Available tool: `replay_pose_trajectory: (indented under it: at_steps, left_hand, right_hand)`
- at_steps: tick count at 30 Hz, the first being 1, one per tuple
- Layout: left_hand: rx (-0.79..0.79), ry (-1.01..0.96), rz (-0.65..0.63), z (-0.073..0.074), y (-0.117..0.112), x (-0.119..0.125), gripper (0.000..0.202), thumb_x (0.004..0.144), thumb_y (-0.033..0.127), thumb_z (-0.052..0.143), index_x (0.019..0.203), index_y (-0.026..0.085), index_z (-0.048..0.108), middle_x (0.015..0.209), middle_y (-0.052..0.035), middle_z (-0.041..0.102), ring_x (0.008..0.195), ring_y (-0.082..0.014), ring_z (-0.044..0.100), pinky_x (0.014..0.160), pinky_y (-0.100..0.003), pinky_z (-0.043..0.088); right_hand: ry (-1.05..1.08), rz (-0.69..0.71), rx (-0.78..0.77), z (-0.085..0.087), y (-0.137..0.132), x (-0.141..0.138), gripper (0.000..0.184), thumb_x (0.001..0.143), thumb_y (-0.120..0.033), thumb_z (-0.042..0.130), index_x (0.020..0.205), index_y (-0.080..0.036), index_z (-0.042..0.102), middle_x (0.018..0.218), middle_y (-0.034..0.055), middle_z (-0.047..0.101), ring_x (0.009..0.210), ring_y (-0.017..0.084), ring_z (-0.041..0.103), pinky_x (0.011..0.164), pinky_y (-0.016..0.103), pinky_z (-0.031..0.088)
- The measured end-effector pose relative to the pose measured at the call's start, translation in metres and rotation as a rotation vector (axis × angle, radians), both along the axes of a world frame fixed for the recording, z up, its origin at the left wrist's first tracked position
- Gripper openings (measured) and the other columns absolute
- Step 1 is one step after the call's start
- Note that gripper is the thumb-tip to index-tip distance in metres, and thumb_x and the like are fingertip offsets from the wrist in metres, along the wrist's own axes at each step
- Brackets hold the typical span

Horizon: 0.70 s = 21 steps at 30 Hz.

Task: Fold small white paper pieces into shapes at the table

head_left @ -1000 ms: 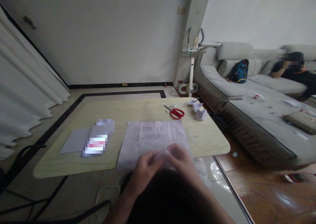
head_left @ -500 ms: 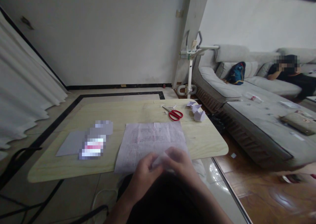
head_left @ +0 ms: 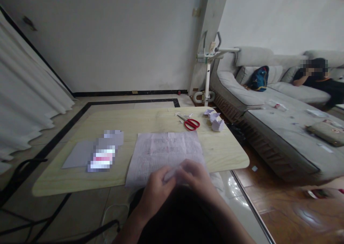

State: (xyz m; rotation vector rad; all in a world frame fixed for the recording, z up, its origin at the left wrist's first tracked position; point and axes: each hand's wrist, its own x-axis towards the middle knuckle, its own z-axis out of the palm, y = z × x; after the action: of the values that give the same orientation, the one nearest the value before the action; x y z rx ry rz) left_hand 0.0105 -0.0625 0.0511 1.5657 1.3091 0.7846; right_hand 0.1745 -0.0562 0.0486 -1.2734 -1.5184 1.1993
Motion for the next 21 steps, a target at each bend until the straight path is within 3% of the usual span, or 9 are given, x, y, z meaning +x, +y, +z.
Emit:
replay_pose_trajectory:
  at_steps: [7,10,15,21]
  left_hand:
    - [-0.125,-0.167,0.098,-0.0017,0.0004,0.006,0.03,0.078,0.044,0.063,0.079,0.014,0.068,0.063,-0.0007,0.065,0.06,-0.0174,0.061,0.052,-0.022,0.045]
    - [-0.094,-0.195,0.102,-0.0019,0.0005,0.0057,0.03,0.078,0.044,0.063,0.077,0.014,0.068,0.063,-0.0007,0.064,0.06,-0.0165,0.06,0.053,-0.022,0.046]
    - [-0.102,-0.241,0.104,-0.0051,0.0002,0.0009,0.028,0.08,0.042,0.063,0.084,0.015,0.068,0.069,-0.0018,0.066,0.066,-0.0173,0.062,0.056,-0.022,0.047]
    - [-0.057,-0.224,0.107,-0.0062,-0.0003,0.0007,0.026,0.081,0.042,0.061,0.079,0.016,0.064,0.065,0.001,0.06,0.062,-0.0144,0.056,0.054,-0.02,0.044]
  right_hand:
    - [0.122,-0.06,-0.008,0.0046,-0.0029,-0.0017,0.022,0.081,-0.035,0.063,0.071,-0.016,0.057,0.062,-0.0019,0.052,0.058,0.012,0.047,0.055,0.024,0.038]
    - [0.172,-0.05,-0.051,0.0053,-0.003,-0.0016,0.023,0.081,-0.037,0.062,0.074,-0.017,0.056,0.061,-0.0028,0.051,0.056,0.012,0.046,0.052,0.024,0.036]
    - [0.076,0.003,0.003,0.0046,-0.0026,0.0014,0.024,0.083,-0.037,0.061,0.073,-0.016,0.056,0.066,-0.0017,0.051,0.063,0.013,0.047,0.057,0.024,0.038]
    - [0.065,0.047,0.006,0.004,-0.0029,0.0045,0.023,0.085,-0.036,0.059,0.075,-0.017,0.055,0.067,-0.0021,0.049,0.065,0.013,0.046,0.058,0.024,0.037]
